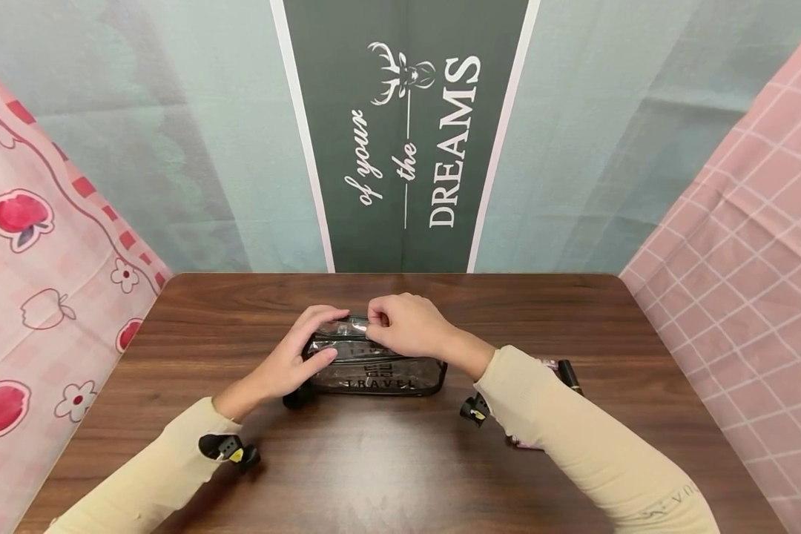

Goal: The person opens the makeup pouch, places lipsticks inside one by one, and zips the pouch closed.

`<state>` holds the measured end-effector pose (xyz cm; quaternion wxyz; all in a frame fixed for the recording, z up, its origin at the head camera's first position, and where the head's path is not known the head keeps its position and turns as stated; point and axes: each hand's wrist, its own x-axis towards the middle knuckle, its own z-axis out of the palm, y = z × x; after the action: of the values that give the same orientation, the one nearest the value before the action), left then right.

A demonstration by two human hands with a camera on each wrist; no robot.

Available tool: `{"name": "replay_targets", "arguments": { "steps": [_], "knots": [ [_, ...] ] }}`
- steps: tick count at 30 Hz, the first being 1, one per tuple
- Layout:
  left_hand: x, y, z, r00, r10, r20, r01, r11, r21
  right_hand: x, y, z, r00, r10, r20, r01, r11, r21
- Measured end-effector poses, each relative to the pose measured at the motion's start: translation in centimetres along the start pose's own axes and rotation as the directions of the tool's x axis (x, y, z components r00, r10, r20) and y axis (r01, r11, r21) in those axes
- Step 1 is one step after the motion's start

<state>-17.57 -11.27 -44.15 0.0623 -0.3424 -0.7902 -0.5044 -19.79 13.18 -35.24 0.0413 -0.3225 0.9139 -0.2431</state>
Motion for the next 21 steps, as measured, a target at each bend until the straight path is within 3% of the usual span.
{"name": "replay_targets", "arguments": {
  "steps": [21],
  "knots": [
    [-0.11,-0.5,0.29,0.999,0.04,-0.018,-0.039,0.998,0.039,0.16,0.9,0.06,1.0,-0.011,-0.011,0.012,0.998,0.069]
  ]
}}
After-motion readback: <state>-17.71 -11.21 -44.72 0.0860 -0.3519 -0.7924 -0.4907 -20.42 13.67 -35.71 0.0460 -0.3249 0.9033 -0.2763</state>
